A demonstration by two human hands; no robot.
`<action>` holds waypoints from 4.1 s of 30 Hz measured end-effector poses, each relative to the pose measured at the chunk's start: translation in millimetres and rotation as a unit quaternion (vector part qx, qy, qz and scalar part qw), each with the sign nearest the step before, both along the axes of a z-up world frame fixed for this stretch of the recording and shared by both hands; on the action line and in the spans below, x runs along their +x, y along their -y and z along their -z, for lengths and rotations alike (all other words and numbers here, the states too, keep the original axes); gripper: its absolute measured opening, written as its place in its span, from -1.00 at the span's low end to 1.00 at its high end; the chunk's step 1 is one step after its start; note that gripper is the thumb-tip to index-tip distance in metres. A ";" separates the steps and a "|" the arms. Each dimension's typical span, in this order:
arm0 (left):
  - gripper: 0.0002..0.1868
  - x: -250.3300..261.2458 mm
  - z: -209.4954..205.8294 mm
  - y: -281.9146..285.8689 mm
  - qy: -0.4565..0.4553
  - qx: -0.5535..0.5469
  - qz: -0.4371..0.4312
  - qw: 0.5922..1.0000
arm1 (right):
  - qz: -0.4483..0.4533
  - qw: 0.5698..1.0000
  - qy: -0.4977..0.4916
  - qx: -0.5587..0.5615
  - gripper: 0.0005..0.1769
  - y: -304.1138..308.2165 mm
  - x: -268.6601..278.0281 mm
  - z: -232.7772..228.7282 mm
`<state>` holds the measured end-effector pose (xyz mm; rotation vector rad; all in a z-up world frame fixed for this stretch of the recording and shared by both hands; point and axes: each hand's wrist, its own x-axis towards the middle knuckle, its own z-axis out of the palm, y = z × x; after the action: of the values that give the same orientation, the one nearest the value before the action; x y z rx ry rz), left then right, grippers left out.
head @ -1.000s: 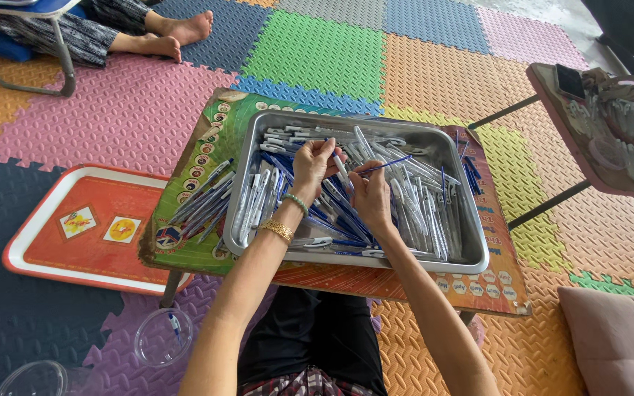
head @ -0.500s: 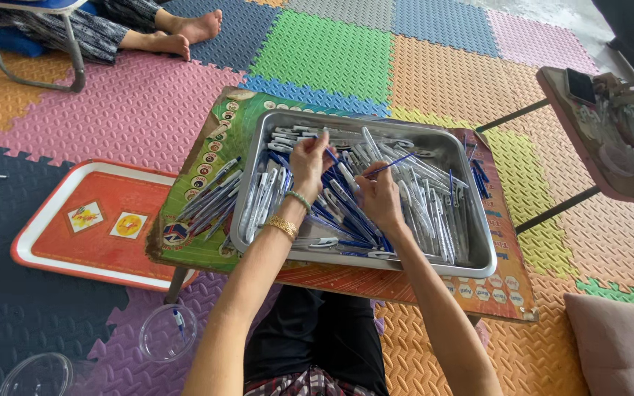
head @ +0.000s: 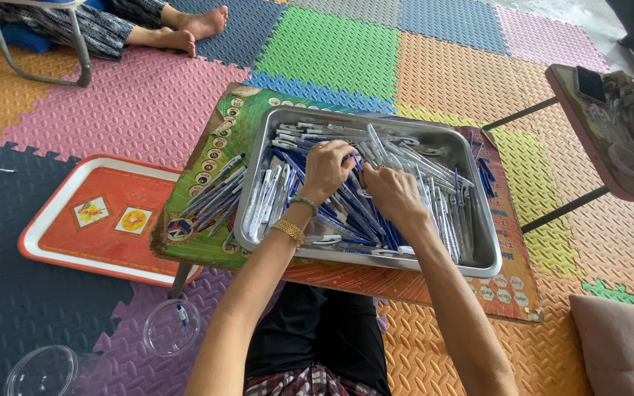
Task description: The person sits on the floor and assembles pens by inserting blue ink cartridges into clear plastic barrels. They pick up the components from a metal tray, fit them together, and place the finished pens back into the tray.
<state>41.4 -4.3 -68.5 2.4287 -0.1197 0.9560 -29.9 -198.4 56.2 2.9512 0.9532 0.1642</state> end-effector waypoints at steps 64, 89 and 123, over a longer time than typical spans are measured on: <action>-0.82 -40.1 -37.2 -3.3 -0.243 0.037 0.167 0.955 | -0.077 0.890 -0.007 0.450 -0.85 8.1 18.6 63.8; -0.61 -63.4 -61.7 -17.1 -0.228 0.063 0.091 0.967 | -0.033 0.956 -0.049 0.286 -0.73 17.1 25.4 83.8; -0.56 -121.5 -100.1 -224.7 -0.096 -0.078 -0.054 0.991 | -0.007 0.948 -0.050 0.316 -0.81 12.1 22.2 84.7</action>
<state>-80.1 220.4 31.6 2.3850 0.1497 0.7424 -7.8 -210.5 -28.5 3.5599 1.1046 0.3923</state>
